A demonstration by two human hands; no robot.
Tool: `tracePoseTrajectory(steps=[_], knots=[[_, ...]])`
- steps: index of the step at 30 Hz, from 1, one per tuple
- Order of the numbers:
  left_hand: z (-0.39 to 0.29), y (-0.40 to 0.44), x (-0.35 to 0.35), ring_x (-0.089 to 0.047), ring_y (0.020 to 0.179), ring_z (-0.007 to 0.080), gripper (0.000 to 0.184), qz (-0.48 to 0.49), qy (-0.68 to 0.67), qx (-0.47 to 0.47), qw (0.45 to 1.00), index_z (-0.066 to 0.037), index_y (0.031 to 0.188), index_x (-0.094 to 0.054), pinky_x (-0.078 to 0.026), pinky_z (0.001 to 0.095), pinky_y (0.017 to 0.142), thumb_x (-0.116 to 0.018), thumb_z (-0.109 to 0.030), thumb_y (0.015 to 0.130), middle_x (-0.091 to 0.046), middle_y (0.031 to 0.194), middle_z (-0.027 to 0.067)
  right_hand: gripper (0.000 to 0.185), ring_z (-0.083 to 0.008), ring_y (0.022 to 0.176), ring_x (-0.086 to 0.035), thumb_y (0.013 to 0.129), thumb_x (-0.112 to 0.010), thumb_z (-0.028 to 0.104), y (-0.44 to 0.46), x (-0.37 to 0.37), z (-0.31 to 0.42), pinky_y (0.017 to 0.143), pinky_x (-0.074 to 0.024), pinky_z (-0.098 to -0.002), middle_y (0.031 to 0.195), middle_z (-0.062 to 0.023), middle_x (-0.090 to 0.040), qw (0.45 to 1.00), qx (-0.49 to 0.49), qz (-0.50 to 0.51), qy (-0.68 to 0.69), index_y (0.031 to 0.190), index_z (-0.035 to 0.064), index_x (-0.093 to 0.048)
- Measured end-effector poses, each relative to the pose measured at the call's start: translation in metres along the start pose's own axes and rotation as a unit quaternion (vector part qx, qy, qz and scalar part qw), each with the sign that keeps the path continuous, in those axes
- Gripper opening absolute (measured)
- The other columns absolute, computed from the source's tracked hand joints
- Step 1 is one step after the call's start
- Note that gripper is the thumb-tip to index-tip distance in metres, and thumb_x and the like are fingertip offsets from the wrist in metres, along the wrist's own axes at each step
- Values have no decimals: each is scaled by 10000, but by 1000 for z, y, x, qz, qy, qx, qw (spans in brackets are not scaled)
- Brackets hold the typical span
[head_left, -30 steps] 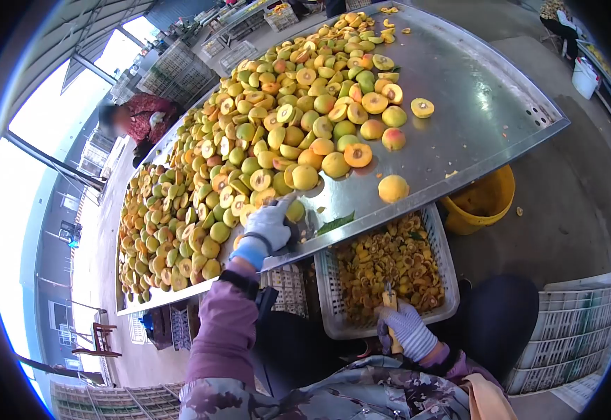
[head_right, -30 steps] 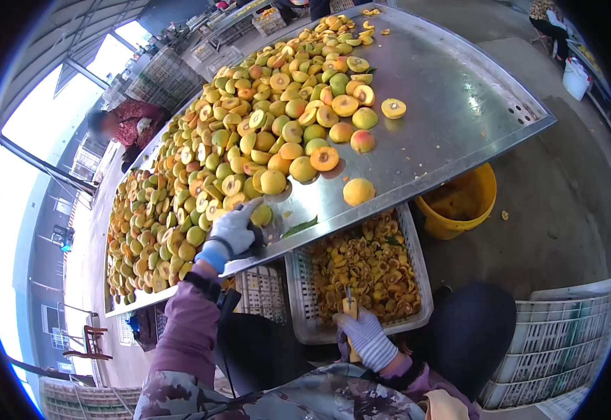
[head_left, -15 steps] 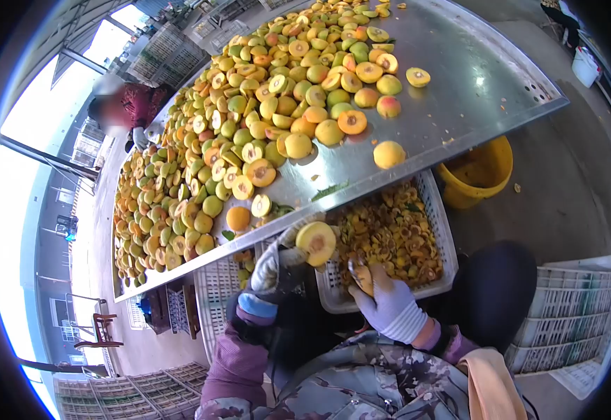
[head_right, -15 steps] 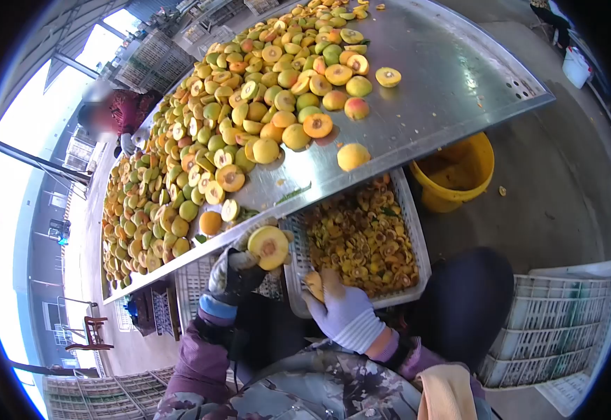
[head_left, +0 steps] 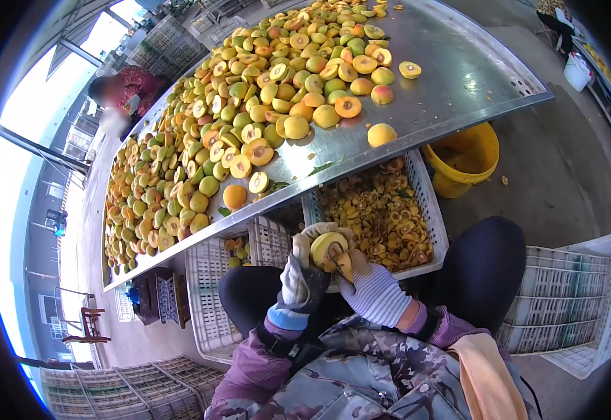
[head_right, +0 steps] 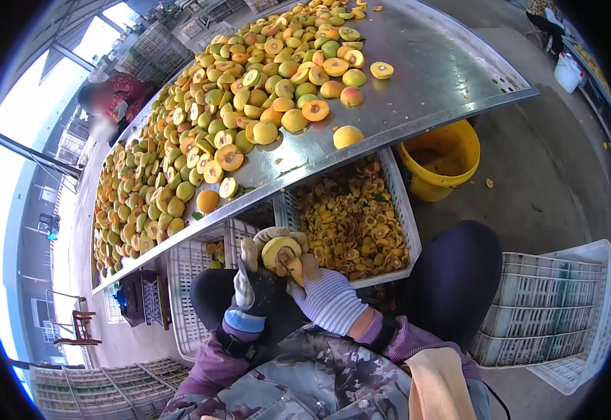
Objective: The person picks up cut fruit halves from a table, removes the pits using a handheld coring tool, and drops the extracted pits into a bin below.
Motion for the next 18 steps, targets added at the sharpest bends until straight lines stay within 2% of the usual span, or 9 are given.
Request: tracePoseTrajectory(steps=[2, 4, 10, 12, 13, 14, 16, 17, 18], knots=[[1, 0, -7, -590, 983, 220, 599, -30, -30, -5, 999, 14, 1126, -502, -474, 327, 877, -306, -534, 983, -618, 1069, 166, 392, -407, 604, -616, 846, -609, 247, -2, -3, -1, 537, -501, -486, 653, -218, -599, 1000, 7, 10, -10, 1080, -10, -429], [4, 2, -7, -586, 972, 215, 624, -37, -21, 2, 999, 25, 1116, -513, -477, 333, 863, -334, -554, 971, -613, 1072, 171, 382, -409, 627, -619, 854, -599, 243, -2, 0, 1, 558, -506, -485, 687, -230, -605, 1000, 15, 19, -21, 1082, -14, -434], [-8, 4, -17, -609, 689, 152, 516, -44, 51, -28, 997, 54, 918, -633, -493, 249, 659, -466, -431, 970, -661, 793, 106, 368, -438, 880, -600, 878, -556, 224, -3, 9, 6, 778, -505, -469, 966, -259, -593, 969, 49, 95, 222, 1136, -27, -477], [-9, 6, -25, -611, 668, 165, 492, -88, 137, -32, 986, 67, 861, -634, -491, 260, 637, -518, -403, 947, -658, 773, 132, 378, -343, 900, -622, 875, -571, 203, -3, 18, 12, 810, -493, -409, 1040, -211, -594, 959, 40, 147, 240, 1170, -21, -494], [-8, 8, -26, -625, 693, 163, 409, -97, 122, -13, 988, 61, 827, -642, -490, 249, 640, -590, -337, 908, -666, 780, 130, 311, -258, 812, -633, 886, -566, 198, -2, 10, 6, 728, -503, -370, 916, -156, -619, 972, 144, 66, 171, 1113, -6, -505], [-11, 9, -23, -625, 693, 163, 409, -97, 123, -14, 988, 61, 827, -642, -490, 249, 640, -590, -337, 908, -666, 780, 130, 311, -258, 812, -633, 886, -566, 198, -5, 14, 5, 728, -503, -370, 916, -156, -619, 972, 145, 66, 171, 1113, -6, -505], [-20, 15, -17, -633, 686, 176, 440, 44, 177, 92, 979, 53, 794, -656, -500, 251, 641, -643, -383, 852, -670, 765, 129, 186, -205, 583, -594, 896, -564, 188, -6, 24, 6, 543, -467, -334, 707, -91, -603, 864, -108, 279, 405, 971, 19, -546], [-26, 14, -20, -637, 668, 190, 525, 73, 145, 93, 982, 51, 789, -667, -506, 263, 628, -674, -474, 796, -669, 753, 133, 154, -98, 474, -486, 905, -564, 188, -9, 16, 3, 453, -387, -269, 573, -9, -530, 836, -85, 279, 465, 857, 43, -539], [-27, 13, -20, -636, 653, 187, 613, 84, 124, 85, 985, 54, 819, -675, -505, 266, 621, -654, -557, 773, -668, 742, 138, 162, -108, 461, -485, 902, -574, 174, -8, 25, 10, 452, -389, -270, 546, -13, -507, 799, -123, 320, 494, 809, 49, -529]])
Point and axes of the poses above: each hand's wrist, its own y-axis towards the middle knuckle, its own x-axis out of the back of the hand, z = x × y, the point moved 1 cm from there along y, towards the middle knuckle
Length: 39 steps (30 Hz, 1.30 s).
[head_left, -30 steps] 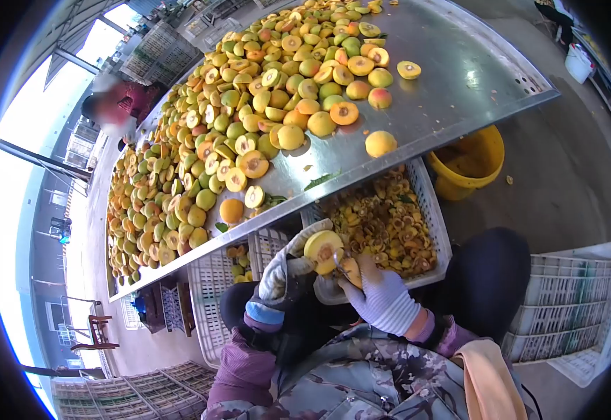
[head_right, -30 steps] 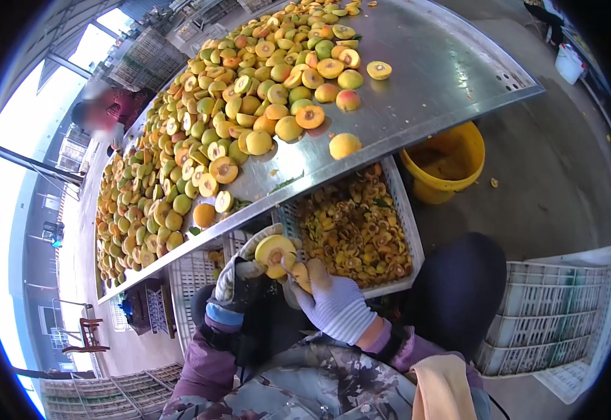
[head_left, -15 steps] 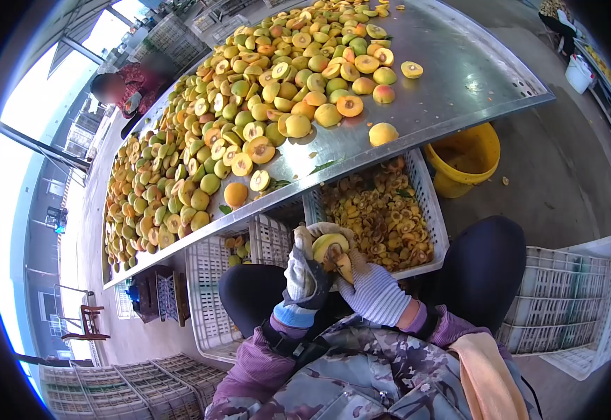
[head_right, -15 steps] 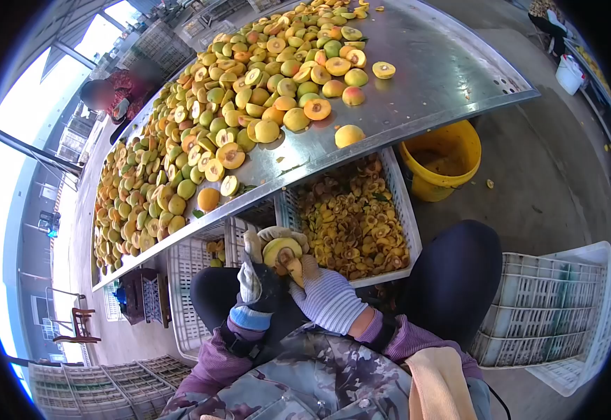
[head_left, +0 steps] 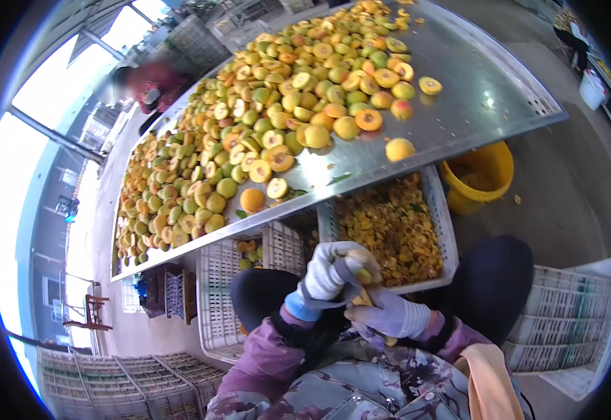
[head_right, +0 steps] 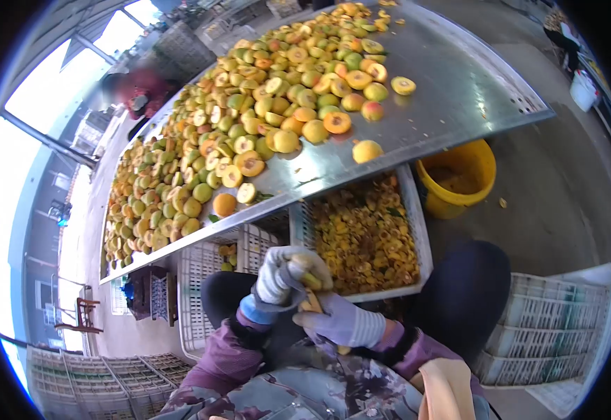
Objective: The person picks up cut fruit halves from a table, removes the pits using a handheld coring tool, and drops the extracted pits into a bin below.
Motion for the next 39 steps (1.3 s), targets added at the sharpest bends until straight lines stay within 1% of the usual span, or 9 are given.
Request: tracePoseTrajectory(steps=[6, 12, 13, 17, 20, 23, 30, 36, 39], knots=[[14, 12, -3, -633, 724, 247, 622, 128, -164, -110, 972, 31, 824, -617, -511, 308, 655, -517, -581, 874, -643, 805, 166, 242, -98, 448, -472, 929, -558, 211, 0, -8, 14, 446, -392, -248, 533, -11, -476, 998, 38, -24, -40, 742, 64, -512], [6, 15, 38, -637, 847, 229, 624, -158, -265, -128, 943, 33, 1055, -563, -524, 323, 783, -354, -548, 967, -651, 937, 163, 213, -88, 441, -471, 922, -582, 253, -15, 5, 26, 391, -355, -233, 608, -28, -512, 993, -37, 82, 71, 877, 61, -499], [0, 3, 47, -638, 844, 224, 617, -210, -180, -150, 949, 39, 1061, -567, -521, 315, 786, -374, -539, 965, -653, 945, 160, 207, -88, 468, -485, 905, -586, 244, -3, 15, 0, 413, -357, -221, 595, -20, -500, 990, 64, 12, 126, 868, 61, -498], [-32, -62, 101, -632, 876, 194, 573, -312, 215, -292, 878, 55, 1077, -594, -509, 302, 797, -511, -492, 925, -654, 957, 143, 141, -113, 442, -449, 906, -566, 217, 37, 76, -91, 430, -371, -308, 633, -2, -501, 862, -142, -285, 395, 909, 80, -534], [-17, -139, 164, -640, 921, 237, 409, -514, 247, 8, 821, -13, 999, -666, -503, 362, 823, -651, -392, 845, -664, 956, 132, 142, -132, 422, -464, 868, -609, 187, 28, 53, -54, 375, -370, -302, 618, -35, -512, 876, -170, -297, 340, 853, 93, -503], [-12, -168, 190, -623, 939, 337, 275, -446, 660, 137, 589, -140, 1012, -684, -484, 414, 860, -684, -275, 773, -660, 1000, 125, 175, -144, 409, -511, 888, -601, 214, 25, 61, -44, 332, -418, -294, 635, -63, -539, 946, -88, -231, 209, 915, 72, -503], [-47, -22, 227, -618, 977, 352, 449, -367, 612, 78, 696, -163, 1184, -607, -475, 427, 870, -669, -343, 777, -651, 1033, 175, 171, -138, 418, -520, 901, -586, 187, 29, 58, -34, 347, -439, -290, 640, -57, -546, 962, -118, -240, 53, 943, 42, -505], [-13, 71, 250, -611, 1038, 339, 582, -259, 696, 237, 626, -146, 1259, -558, -473, 411, 906, -666, -349, 725, -651, 1078, 180, 216, -116, 466, -532, 890, -604, 174, 23, 65, -23, 434, -449, -272, 681, -36, -549, 972, -52, -225, -39, 1014, 14, -525], [-13, 64, 253, -617, 1028, 336, 543, -311, 662, 172, 660, -148, 1245, -567, -477, 412, 898, -660, -282, 727, -653, 1076, 183, 342, -275, 568, -608, 874, -639, 232, 25, 72, -34, 544, -479, -384, 716, -134, -600, 934, 13, -278, -225, 1079, -8, -508]])
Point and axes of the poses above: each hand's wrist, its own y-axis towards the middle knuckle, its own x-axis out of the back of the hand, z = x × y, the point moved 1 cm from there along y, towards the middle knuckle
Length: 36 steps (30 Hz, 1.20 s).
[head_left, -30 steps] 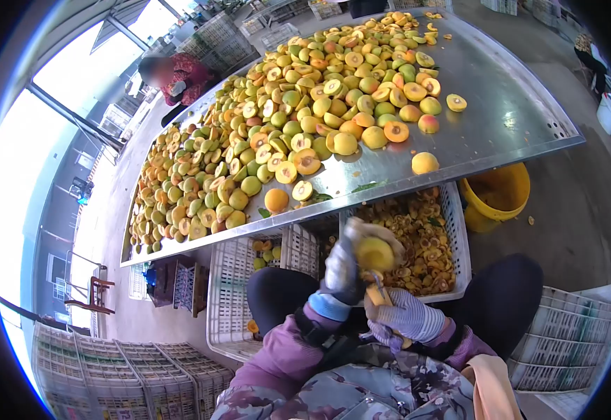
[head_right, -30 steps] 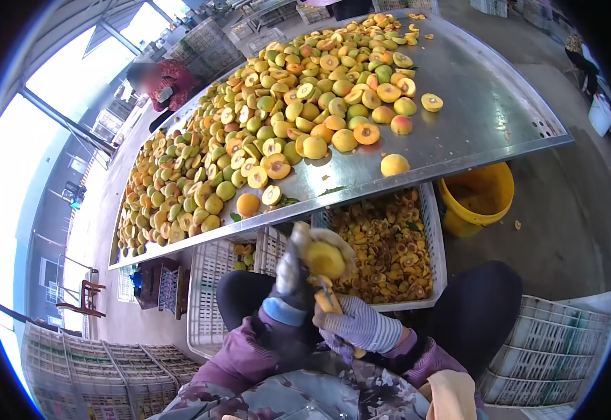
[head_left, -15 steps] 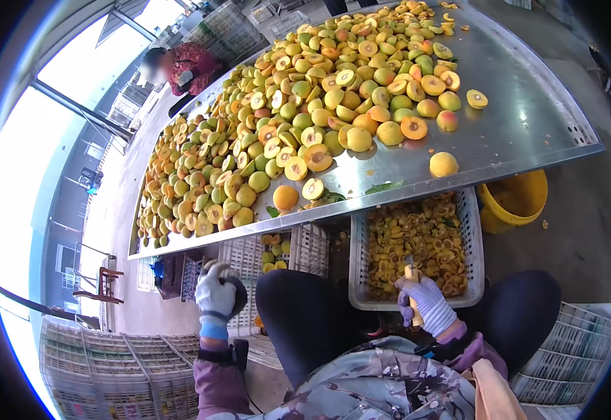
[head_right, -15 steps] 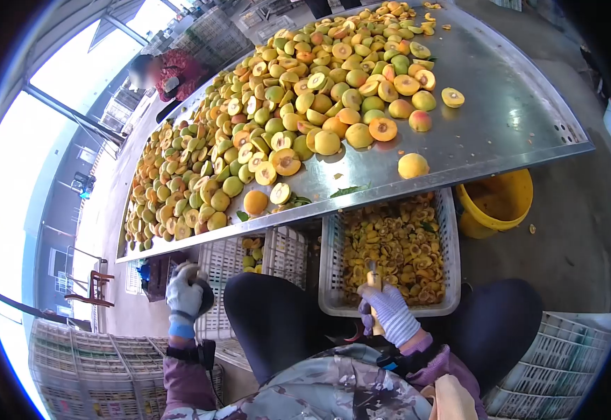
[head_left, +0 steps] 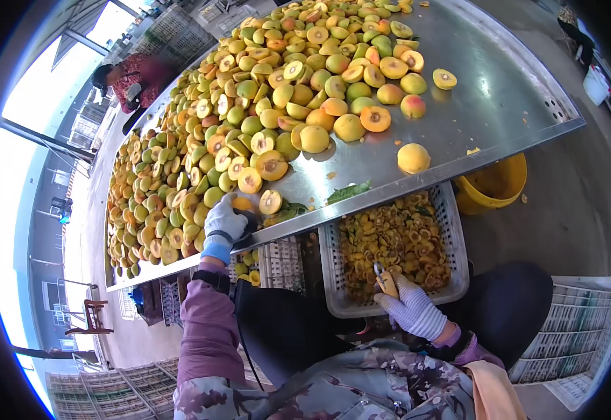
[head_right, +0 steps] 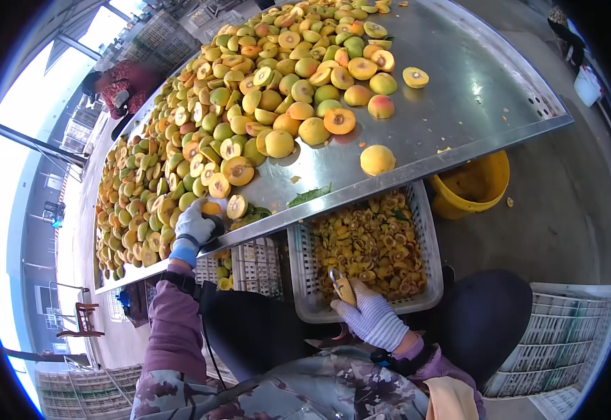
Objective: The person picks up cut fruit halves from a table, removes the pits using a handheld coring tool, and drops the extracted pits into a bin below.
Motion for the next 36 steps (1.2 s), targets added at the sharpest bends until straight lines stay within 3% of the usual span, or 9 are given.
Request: tracePoseTrajectory(steps=[4, 7, 8, 15, 21, 24, 29, 32, 36], knots=[[-1, -41, 39, -647, 770, 174, 501, 0, -377, -57, 924, -16, 1246, -535, -496, 277, 642, -585, -333, 861, -676, 856, 111, 345, -374, 629, -627, 867, -647, 244, -1, -7, -2, 552, -483, -415, 739, -197, -613, 986, 77, -84, -121, 1078, 7, -513], [-29, -97, 36, -647, 766, 235, 584, 141, -788, -35, 599, 24, 1289, -468, -499, 245, 600, -461, -420, 910, -635, 1052, 203, 330, -405, 677, -624, 862, -650, 239, -7, -14, 24, 557, -486, -438, 754, -213, -619, 974, 127, -105, -154, 1082, 35, -515], [-37, -113, 33, -648, 831, 290, 622, 134, -747, -81, 647, 33, 1267, -480, -525, 289, 639, -469, -465, 894, -611, 1116, 232, 324, -399, 661, -622, 858, -653, 236, -11, -17, 38, 551, -488, -439, 739, -202, -617, 964, 169, -121, -167, 1081, 46, -515], [-103, -187, -19, -620, 938, 255, 771, 270, -816, -30, 510, 24, 1193, -494, -520, 351, 824, -401, -676, 884, -620, 1038, 171, 301, -332, 549, -620, 862, -635, 293, -34, -34, 61, 483, -489, -416, 634, -129, -601, 920, 257, -155, -253, 995, 82, -467], [-100, -201, 0, -612, 959, 240, 613, 181, -803, -35, 567, 47, 1188, -499, -505, 342, 858, -417, -515, 957, -621, 1038, 169, 312, -381, 635, -632, 825, -677, 210, -48, -25, 60, 539, -507, -436, 698, -174, -620, 925, 220, -158, -266, 1020, 47, -495], [-40, -195, 20, -625, 896, 191, 577, -20, -698, -166, 696, 54, 1156, -526, -508, 299, 805, -480, -480, 942, -647, 1018, 148, 303, -380, 609, -624, 823, -675, 205, -46, -19, 51, 522, -502, -435, 679, -167, -618, 919, 242, -177, -254, 1005, 45, -492], [53, -215, 69, -634, 895, 220, 354, -99, -272, 64, 955, -25, 1069, -619, -487, 307, 826, -650, -312, 865, -655, 987, 130, 299, -370, 597, -627, 831, -667, 205, -40, -13, 44, 523, -503, -435, 658, -165, -619, 921, 246, -184, -239, 1002, 40, -487], [76, -199, 62, -634, 930, 316, 326, -169, -6, 36, 985, -80, 1060, -646, -488, 375, 847, -681, -289, 813, -652, 1015, 159, 299, -366, 585, -623, 830, -669, 208, -38, -12, 44, 517, -497, -433, 649, -162, -613, 928, 228, -161, -246, 998, 39, -489], [0, -106, 64, -624, 904, 373, 385, -97, -101, -54, 989, -142, 1183, -599, -485, 444, 807, -584, -276, 822, -653, 960, 203, 288, -364, 573, -617, 827, -670, 219, -31, -11, 43, 514, -492, -427, 632, -161, -603, 930, 221, -163, -246, 984, 45, -501]])
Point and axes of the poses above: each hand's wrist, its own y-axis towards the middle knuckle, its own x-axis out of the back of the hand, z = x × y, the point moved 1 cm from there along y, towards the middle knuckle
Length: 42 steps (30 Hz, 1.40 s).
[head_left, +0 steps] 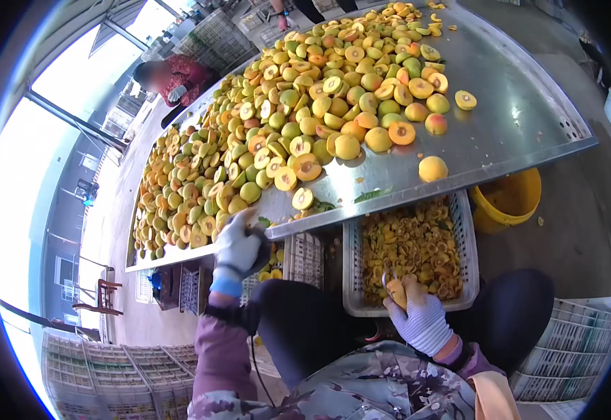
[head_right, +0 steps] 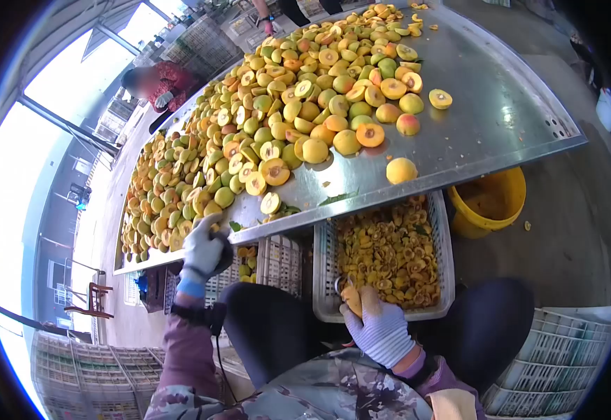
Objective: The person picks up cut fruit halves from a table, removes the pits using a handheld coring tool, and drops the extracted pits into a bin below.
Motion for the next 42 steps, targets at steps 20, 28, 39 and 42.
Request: tracePoseTrajectory(steps=[20, 28, 39, 42], knots=[[-88, -30, -92, -607, 1030, 230, 377, 175, -557, -16, 812, -45, 1264, -499, -528, 370, 835, -489, -262, 956, -593, 1182, 120, 270, -387, 630, -618, 845, -646, 181, 8, 2, 8, 524, -476, -453, 677, -173, -612, 1000, -10, 1, 17, 1034, 64, -492], [-131, -100, -91, -584, 1032, 192, 359, 258, -717, 62, 644, 1, 1208, -537, -449, 292, 926, -436, -246, 969, -606, 1134, 134, 332, -336, 558, -619, 830, -641, 207, -5, -4, 7, 484, -489, -425, 644, -145, -601, 993, 20, -4, -119, 1040, 31, -454], [-143, -108, -88, -612, 903, 195, 448, 280, -744, 115, 595, -8, 1053, -540, -501, 304, 807, -377, -421, 998, -616, 1023, 124, 342, -345, 618, -642, 828, -599, 204, -14, -11, 9, 523, -513, -449, 699, -162, -629, 986, 12, 83, -141, 1055, -5, -451], [-144, -109, -100, -625, 836, 194, 500, 246, -787, 145, 547, -6, 1016, -548, -520, 297, 724, -426, -489, 967, -621, 963, 126, 373, -351, 612, -639, 825, -600, 203, -17, -16, 8, 519, -512, -451, 691, -167, -628, 987, 4, 89, -134, 1083, -21, -450]])
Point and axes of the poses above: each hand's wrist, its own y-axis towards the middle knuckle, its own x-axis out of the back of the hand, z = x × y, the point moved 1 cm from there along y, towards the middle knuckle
